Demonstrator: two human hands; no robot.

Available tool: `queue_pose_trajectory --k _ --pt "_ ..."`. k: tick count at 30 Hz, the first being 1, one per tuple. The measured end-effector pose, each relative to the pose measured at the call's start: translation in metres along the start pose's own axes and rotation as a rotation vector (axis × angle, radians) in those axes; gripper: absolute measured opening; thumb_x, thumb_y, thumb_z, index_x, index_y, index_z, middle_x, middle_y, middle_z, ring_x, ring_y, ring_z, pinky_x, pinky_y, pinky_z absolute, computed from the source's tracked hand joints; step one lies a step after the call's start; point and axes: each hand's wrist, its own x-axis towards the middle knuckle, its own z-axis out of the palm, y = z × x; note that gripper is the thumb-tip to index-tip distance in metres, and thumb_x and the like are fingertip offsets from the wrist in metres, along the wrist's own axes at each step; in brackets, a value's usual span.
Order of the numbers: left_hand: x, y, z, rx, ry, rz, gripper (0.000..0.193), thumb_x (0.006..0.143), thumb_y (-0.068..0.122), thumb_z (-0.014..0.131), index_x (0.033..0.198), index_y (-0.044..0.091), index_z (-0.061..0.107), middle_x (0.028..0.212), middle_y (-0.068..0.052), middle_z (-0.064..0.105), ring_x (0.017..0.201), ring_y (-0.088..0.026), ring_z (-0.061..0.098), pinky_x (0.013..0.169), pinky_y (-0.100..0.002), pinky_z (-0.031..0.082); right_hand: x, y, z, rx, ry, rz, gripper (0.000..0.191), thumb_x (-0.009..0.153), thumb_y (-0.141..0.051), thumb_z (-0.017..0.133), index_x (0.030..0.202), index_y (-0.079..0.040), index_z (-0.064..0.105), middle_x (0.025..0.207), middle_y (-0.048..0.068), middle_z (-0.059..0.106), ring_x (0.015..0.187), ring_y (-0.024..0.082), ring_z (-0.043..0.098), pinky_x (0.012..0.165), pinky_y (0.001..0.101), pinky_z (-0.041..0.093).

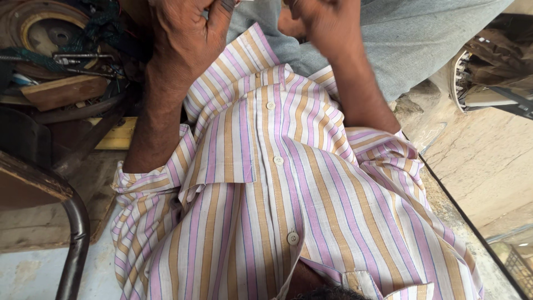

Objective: The person sits on the floor and works on a motor stator, using pliers to adjust copper windings and orange-handled scissors to trim wires. The task involves repeated manipulation of the stator and wire trimming.

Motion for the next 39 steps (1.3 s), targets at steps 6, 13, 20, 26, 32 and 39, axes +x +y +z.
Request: queue_pose_trajectory --k 6,13,20,26,32,39 --pt "0.025 0.03 -0.007 0.176 0.014 0.121 0.007 0.104 0.008 0.076 0.103 0.007 0.07 0.079 -0.005 0.056 0.068 -0.017 0.053 0.066 -0.033 0.046 0.007 -0.031 0.029 0.166 -0.007 -0.068 0.017 0.111 -0.007 0.074 0.095 -0.002 0.071 0.074 0.001 0.06 0.056 0.005 0.05 0.051 0.0209 0.037" --pt "0.032 0.029 -0.009 -0.004 -0.076 -0.033 0.004 0.102 0.004 0.075 0.103 0.006 0.072 0.083 -0.003 0.063 0.073 -0.015 0.056 0.072 -0.035 0.049 0.013 -0.009 0.023 0.461 0.007 0.16 0.015 0.108 -0.007 0.075 0.095 0.0 0.072 0.069 0.002 0.058 0.054 0.007 0.048 0.045 0.0245 0.033" --pt "0.024 0.029 -0.001 0.147 0.026 0.04 0.023 0.101 0.018 0.084 0.119 0.008 0.074 0.099 -0.005 0.069 0.091 -0.021 0.059 0.082 -0.036 0.05 0.015 -0.013 0.026 0.531 0.01 0.103 0.017 0.104 -0.013 0.077 0.096 -0.001 0.069 0.066 0.001 0.058 0.043 0.005 0.043 0.038 0.0206 0.03" --pt "0.026 0.027 0.006 0.106 0.113 0.028 0.012 0.106 0.019 0.084 0.117 0.016 0.079 0.1 -0.003 0.068 0.094 -0.019 0.059 0.085 -0.034 0.052 0.016 -0.014 0.029 0.426 0.004 -0.003 0.021 0.106 -0.014 0.081 0.094 -0.004 0.067 0.07 0.003 0.06 0.048 0.008 0.049 0.04 0.0224 0.035" --pt "0.028 0.022 0.006 -0.078 0.103 0.103 0.008 0.109 0.007 0.073 0.116 0.008 0.076 0.101 -0.001 0.075 0.089 -0.014 0.065 0.083 -0.031 0.054 0.019 -0.003 0.024 0.712 -0.114 0.191 0.02 0.112 -0.014 0.077 0.1 0.001 0.07 0.072 0.006 0.062 0.057 0.011 0.053 0.05 0.0263 0.039" --pt "0.036 0.031 -0.003 -0.156 0.055 -0.059 0.003 0.105 0.001 0.077 0.107 0.004 0.076 0.087 -0.003 0.073 0.066 -0.011 0.06 0.063 -0.027 0.047 0.011 -0.025 0.034 0.002 0.261 -0.235 0.011 0.103 -0.009 0.076 0.095 -0.004 0.072 0.069 0.0 0.064 0.056 0.005 0.052 0.052 0.0229 0.037"
